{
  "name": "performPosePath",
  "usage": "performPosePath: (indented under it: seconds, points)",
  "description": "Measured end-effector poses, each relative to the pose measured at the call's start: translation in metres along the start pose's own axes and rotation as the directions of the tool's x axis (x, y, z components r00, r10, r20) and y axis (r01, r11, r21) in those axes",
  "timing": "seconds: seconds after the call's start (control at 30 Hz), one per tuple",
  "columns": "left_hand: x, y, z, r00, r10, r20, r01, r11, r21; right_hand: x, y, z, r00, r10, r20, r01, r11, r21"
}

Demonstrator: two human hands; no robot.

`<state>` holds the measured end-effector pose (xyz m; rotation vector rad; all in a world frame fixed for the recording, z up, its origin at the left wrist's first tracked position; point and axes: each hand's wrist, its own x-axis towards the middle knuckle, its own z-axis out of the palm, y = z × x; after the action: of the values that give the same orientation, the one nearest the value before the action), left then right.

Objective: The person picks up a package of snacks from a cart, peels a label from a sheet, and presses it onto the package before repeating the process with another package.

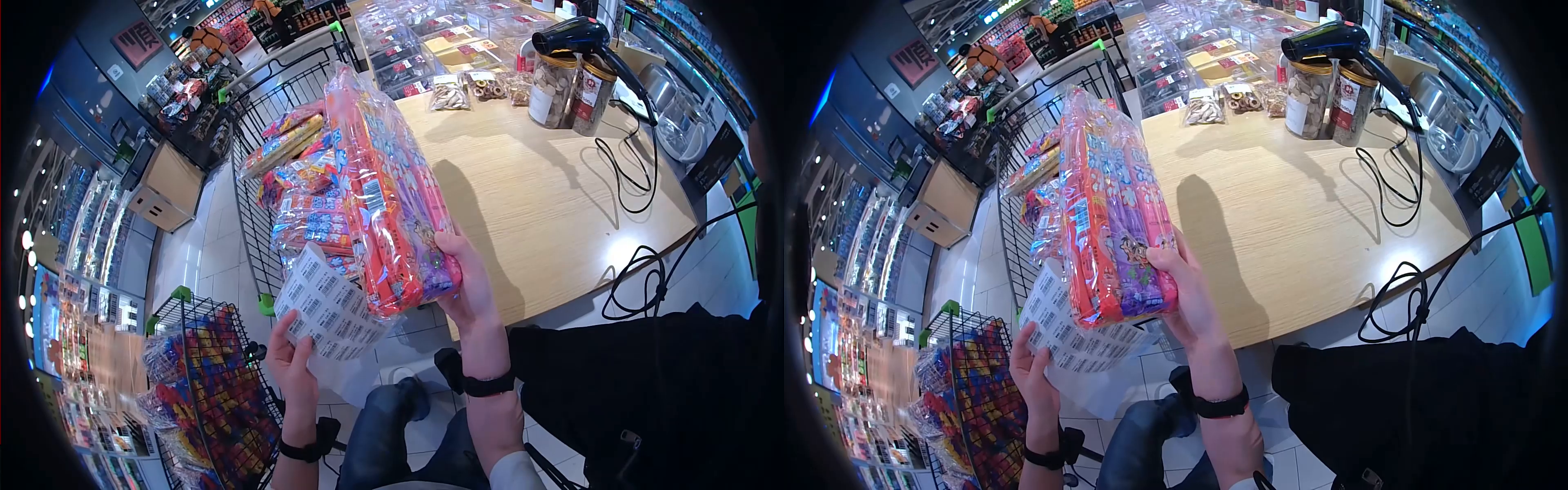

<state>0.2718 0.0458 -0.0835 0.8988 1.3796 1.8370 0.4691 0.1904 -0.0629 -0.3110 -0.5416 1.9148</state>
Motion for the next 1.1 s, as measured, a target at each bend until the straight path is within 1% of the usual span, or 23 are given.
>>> performPosePath:
  seconds: [0.27, 0.33, 0.53, 0.63, 1.0, 1.1]
  points:
    - [-0.002, 0.000, -0.003, 1.000, 0.017, -0.016, -0.017, 1.000, -0.011, -0.005, 0.001, -0.003, 1.000, -0.019, 0.015, 0.019, 1.000, 0.005]
    - [-0.003, 0.000, -0.001, 1.000, 0.018, -0.019, -0.018, 1.000, -0.001, -0.007, 0.002, -0.005, 1.000, 0.009, 0.015, -0.011, 0.992, 0.129]
    - [-0.003, -0.002, 0.000, 1.000, 0.020, -0.021, -0.020, 1.000, 0.002, -0.012, 0.002, -0.012, 1.000, 0.018, -0.017, -0.016, 0.996, 0.091]
    - [-0.003, -0.002, 0.001, 0.999, 0.026, -0.021, -0.026, 1.000, 0.002, -0.013, 0.000, -0.010, 1.000, 0.000, -0.024, 0.002, 0.994, 0.112]
    - [-0.001, -0.005, 0.005, 0.999, 0.033, -0.008, -0.033, 0.999, -0.010, -0.014, -0.002, -0.018, 1.000, 0.002, -0.022, 0.000, 0.994, 0.106]
    - [-0.002, -0.008, 0.004, 0.999, 0.040, 0.020, -0.040, 0.999, 0.005, -0.013, -0.001, -0.022, 1.000, -0.004, -0.004, 0.004, 0.994, 0.112]
